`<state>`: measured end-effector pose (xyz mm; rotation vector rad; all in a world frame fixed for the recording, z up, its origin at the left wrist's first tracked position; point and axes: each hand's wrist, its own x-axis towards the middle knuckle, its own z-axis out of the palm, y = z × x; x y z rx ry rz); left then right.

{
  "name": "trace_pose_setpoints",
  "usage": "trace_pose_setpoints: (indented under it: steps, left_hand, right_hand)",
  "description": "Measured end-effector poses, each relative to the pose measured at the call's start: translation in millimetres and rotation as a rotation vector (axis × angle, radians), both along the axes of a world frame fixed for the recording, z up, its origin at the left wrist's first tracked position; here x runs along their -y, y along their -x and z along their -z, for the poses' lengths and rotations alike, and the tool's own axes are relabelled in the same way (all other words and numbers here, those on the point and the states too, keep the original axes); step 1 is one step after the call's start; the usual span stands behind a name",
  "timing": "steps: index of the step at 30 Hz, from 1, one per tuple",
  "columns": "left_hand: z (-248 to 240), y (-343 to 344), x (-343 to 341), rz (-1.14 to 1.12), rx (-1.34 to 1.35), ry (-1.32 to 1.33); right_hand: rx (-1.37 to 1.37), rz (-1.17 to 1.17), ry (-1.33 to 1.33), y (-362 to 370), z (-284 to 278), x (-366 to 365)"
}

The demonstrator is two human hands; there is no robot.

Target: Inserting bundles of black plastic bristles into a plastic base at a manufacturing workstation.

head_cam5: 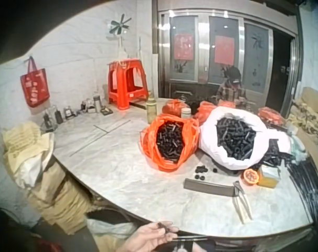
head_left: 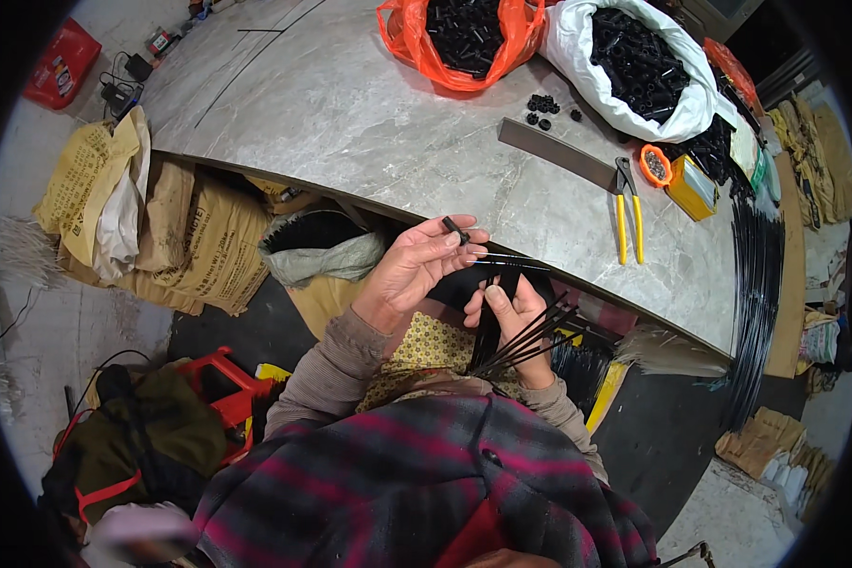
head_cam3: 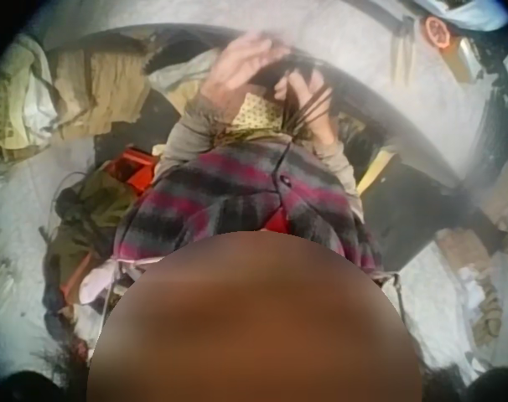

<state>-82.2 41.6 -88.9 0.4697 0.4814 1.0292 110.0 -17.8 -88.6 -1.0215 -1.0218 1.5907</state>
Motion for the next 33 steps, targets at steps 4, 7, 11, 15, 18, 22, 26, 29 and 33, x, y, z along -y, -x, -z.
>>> trace_pose_setpoints:
  steps: [4,7,11,15,18,22,26,29,33]
  left_hand:
    - [4.2,2.2,-0.5,0.013,-0.038,-0.017]
    - [1.9,0.4,-0.5,0.016,-0.068,-0.027]
    - [10.1,2.0,-0.8,0.022,-0.061,-0.016]
    - [8.1,0.9,-2.4,0.058,-0.102,-0.036]
    - [7.8,-0.2,-2.3,0.061,-0.109,-0.031]
    - [8.7,0.7,-3.1,0.078,-0.092,-0.032]
    - [10.5,1.9,-4.2,0.082,-0.072,-0.027]
    - [12.1,3.3,-5.5,0.091,-0.073,-0.02]
    - [12.7,4.6,-6.3,0.09,-0.064,-0.023]
  right_hand:
    - [-0.004,-0.002,0.014,1.0,0.0,-1.4]
    - [-0.019,-0.009,0.001,1.3,4.2,-2.6]
    - [-0.038,-0.013,0.016,4.2,3.2,-3.1]
    - [-0.046,-0.012,0.028,4.6,2.3,-4.6]
    - [-0.05,-0.017,0.039,5.4,1.7,-5.3]
    - [-0.045,-0.015,0.042,5.5,4.3,-5.6]
    - [-0.049,-0.028,0.031,5.3,4.3,-8.0]
    - [-0.036,-0.017,0.031,5.2,4.3,-8.3]
    - [-0.03,-0.018,0.032,5.7,5.3,-8.1]
